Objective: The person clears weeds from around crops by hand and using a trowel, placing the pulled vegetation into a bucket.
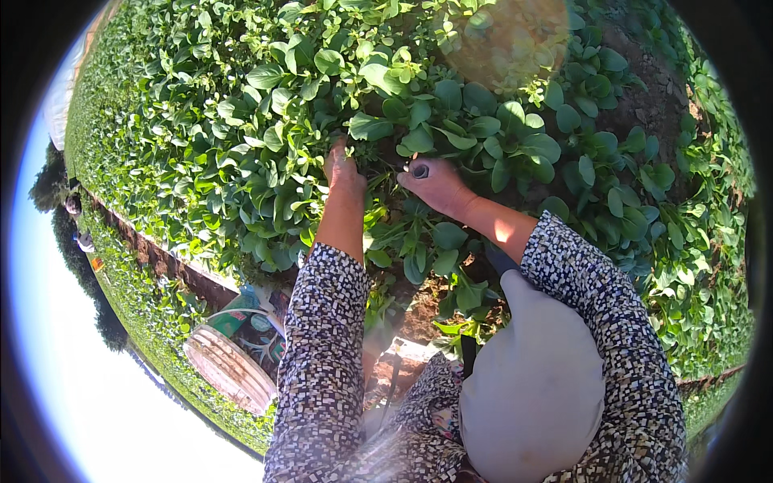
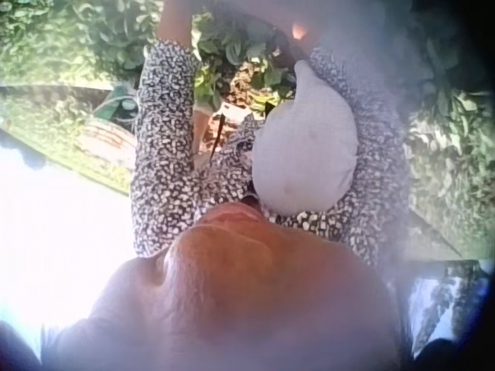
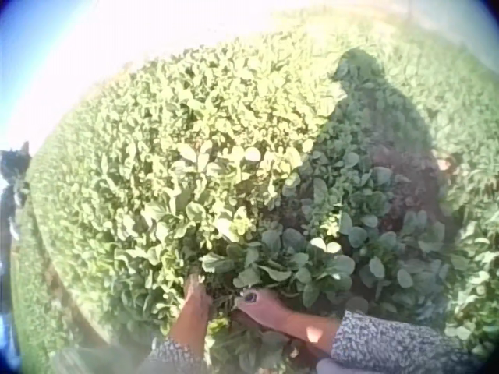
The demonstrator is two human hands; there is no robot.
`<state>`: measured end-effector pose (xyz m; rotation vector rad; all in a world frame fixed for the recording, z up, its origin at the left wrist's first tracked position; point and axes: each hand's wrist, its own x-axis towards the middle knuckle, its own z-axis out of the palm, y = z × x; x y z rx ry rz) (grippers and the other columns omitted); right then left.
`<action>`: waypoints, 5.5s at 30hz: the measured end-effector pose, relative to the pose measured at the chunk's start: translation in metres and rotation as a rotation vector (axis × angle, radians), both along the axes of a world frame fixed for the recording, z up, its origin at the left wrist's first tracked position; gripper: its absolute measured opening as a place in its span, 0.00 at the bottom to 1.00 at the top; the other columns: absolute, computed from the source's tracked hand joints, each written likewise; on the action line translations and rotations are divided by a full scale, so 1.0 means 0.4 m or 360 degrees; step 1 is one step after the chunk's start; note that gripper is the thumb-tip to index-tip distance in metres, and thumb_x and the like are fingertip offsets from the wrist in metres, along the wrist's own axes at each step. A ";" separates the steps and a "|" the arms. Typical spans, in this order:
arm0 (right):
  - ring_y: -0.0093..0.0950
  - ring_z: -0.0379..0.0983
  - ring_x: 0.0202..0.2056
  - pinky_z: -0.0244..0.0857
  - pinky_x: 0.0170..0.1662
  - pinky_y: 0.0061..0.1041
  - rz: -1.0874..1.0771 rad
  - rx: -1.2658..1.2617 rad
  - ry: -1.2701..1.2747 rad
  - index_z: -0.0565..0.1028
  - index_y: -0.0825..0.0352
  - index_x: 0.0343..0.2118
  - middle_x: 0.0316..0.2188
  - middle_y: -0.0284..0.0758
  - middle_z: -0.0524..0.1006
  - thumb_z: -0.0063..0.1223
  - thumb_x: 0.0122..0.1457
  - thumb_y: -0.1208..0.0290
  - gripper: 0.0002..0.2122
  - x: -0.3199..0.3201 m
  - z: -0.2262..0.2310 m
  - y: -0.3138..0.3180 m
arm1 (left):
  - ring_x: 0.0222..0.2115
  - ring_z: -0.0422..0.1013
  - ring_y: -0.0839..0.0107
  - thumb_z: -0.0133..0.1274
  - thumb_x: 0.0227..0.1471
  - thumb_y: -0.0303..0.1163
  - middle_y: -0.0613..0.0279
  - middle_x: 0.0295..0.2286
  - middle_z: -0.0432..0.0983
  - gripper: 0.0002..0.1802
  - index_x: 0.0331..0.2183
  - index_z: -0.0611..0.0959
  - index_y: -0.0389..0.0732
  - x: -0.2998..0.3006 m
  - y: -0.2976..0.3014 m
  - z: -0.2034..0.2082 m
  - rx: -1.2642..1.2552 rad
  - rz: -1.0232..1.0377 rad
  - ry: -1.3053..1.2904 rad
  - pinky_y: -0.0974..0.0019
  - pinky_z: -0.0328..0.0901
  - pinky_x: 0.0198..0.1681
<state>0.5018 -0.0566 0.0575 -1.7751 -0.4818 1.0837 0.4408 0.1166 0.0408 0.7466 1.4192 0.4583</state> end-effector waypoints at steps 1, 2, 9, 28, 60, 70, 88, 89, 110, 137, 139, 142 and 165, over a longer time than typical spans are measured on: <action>0.30 0.70 0.23 0.66 0.32 0.29 -0.0131 0.0076 0.0169 0.75 0.69 0.25 0.19 0.38 0.75 0.58 0.51 0.62 0.13 -0.006 -0.006 0.000 | 0.36 0.74 0.58 0.56 0.48 0.38 0.57 0.39 0.75 0.21 0.44 0.77 0.40 0.001 0.019 -0.005 -0.0123 0.0060 -0.0028 0.50 0.70 0.41; 0.21 0.65 0.23 0.63 0.32 0.24 -0.0366 0.0353 0.0175 0.74 0.70 0.23 0.18 0.31 0.72 0.60 0.51 0.63 0.13 -0.012 -0.010 0.009 | 0.36 0.73 0.59 0.54 0.49 0.39 0.58 0.38 0.75 0.19 0.43 0.78 0.42 -0.008 0.030 -0.008 -0.0140 0.0035 -0.0135 0.50 0.69 0.41; 0.14 0.61 0.24 0.60 0.30 0.19 -0.0172 0.0026 0.0615 0.74 0.70 0.24 0.19 0.26 0.69 0.59 0.53 0.64 0.12 0.017 0.046 -0.150 | 0.32 0.72 0.64 0.47 0.51 0.43 0.60 0.34 0.77 0.16 0.36 0.78 0.43 -0.032 -0.003 0.141 -0.0117 0.0329 -0.0575 0.59 0.68 0.34; 0.12 0.55 0.14 0.48 0.17 0.18 -0.0056 -0.0146 0.0451 0.71 0.65 0.21 0.13 0.22 0.63 0.58 0.55 0.68 0.11 -0.052 0.117 -0.298 | 0.25 0.70 0.72 0.52 0.56 0.46 0.64 0.28 0.74 0.16 0.37 0.78 0.44 -0.937 0.264 0.849 0.1379 0.0365 -0.0060 0.69 0.67 0.28; 0.19 0.56 0.13 0.50 0.17 0.21 -0.0968 0.0487 0.1209 0.63 0.63 0.19 0.16 0.29 0.64 0.50 0.55 0.73 0.11 0.033 0.272 -0.551 | 0.41 0.73 0.57 0.55 0.48 0.39 0.54 0.44 0.75 0.23 0.47 0.76 0.45 0.011 -0.229 -0.077 0.1045 -0.1688 0.0520 0.59 0.68 0.42; 0.18 0.56 0.13 0.49 0.16 0.19 -0.0894 0.0439 0.1010 0.63 0.64 0.19 0.13 0.28 0.63 0.51 0.55 0.73 0.11 0.057 0.263 -0.544 | 0.38 0.75 0.59 0.54 0.49 0.33 0.54 0.37 0.78 0.15 0.41 0.79 0.43 0.010 -0.202 -0.076 0.1204 -0.2064 0.0239 0.62 0.69 0.37; 0.13 0.54 0.15 0.43 0.17 0.16 -0.0738 0.0317 0.0833 0.64 0.64 0.18 0.19 0.24 0.60 0.55 0.55 0.75 0.13 0.054 0.247 -0.594 | 0.32 0.75 0.67 0.55 0.50 0.25 0.61 0.34 0.77 0.14 0.41 0.76 0.41 -0.046 -0.185 -0.163 0.0751 -0.1032 -0.0452 0.66 0.71 0.36; 0.13 0.54 0.15 0.43 0.17 0.17 -0.0726 0.0298 0.0819 0.64 0.64 0.18 0.19 0.24 0.60 0.55 0.55 0.75 0.13 0.055 0.247 -0.596 | 0.32 0.74 0.69 0.54 0.51 0.24 0.62 0.34 0.76 0.13 0.41 0.75 0.41 -0.039 -0.209 -0.138 0.0642 -0.0906 -0.0471 0.66 0.71 0.35; 0.14 0.56 0.22 0.48 0.24 0.19 0.0024 -0.0009 0.0487 0.68 0.67 0.17 0.18 0.24 0.62 0.60 0.51 0.69 0.13 0.099 0.287 -0.599 | 0.39 0.75 0.63 0.55 0.47 0.28 0.55 0.42 0.77 0.25 0.50 0.73 0.38 -0.040 -0.186 -0.008 0.0777 -0.1900 0.0436 0.62 0.67 0.44; 0.10 0.56 0.20 0.47 0.22 0.17 -0.0252 -0.0176 0.0610 0.67 0.64 0.17 0.17 0.21 0.63 0.59 0.54 0.69 0.14 0.102 0.282 -0.641 | 0.38 0.71 0.58 0.46 0.52 0.30 0.52 0.37 0.76 0.13 0.39 0.79 0.36 0.029 -0.197 0.002 0.0504 -0.1947 -0.0166 0.64 0.64 0.47; 0.10 0.56 0.20 0.47 0.21 0.16 -0.0240 -0.0225 0.0450 0.67 0.64 0.17 0.16 0.21 0.63 0.59 0.53 0.68 0.14 0.102 0.275 -0.638 | 0.38 0.70 0.57 0.46 0.52 0.31 0.52 0.38 0.75 0.14 0.40 0.78 0.35 0.004 -0.230 0.048 0.0432 -0.2090 -0.0191 0.64 0.62 0.48; 0.10 0.55 0.19 0.47 0.21 0.16 -0.0157 -0.0234 0.0257 0.67 0.64 0.18 0.16 0.21 0.64 0.59 0.54 0.68 0.13 0.101 0.263 -0.620 | 0.39 0.69 0.55 0.46 0.53 0.32 0.52 0.37 0.74 0.15 0.42 0.76 0.35 -0.058 -0.258 0.088 0.0523 -0.2245 -0.0167 0.61 0.62 0.48; 0.11 0.52 0.12 0.42 0.15 0.17 -0.0005 -0.0325 0.0741 0.69 0.63 0.19 0.11 0.21 0.61 0.56 0.56 0.67 0.12 0.121 0.258 -0.384 | 0.48 0.65 0.57 0.51 0.45 0.30 0.57 0.46 0.72 0.23 0.46 0.75 0.42 -0.152 -0.304 0.117 0.1615 -0.2701 -0.0044 0.55 0.59 0.51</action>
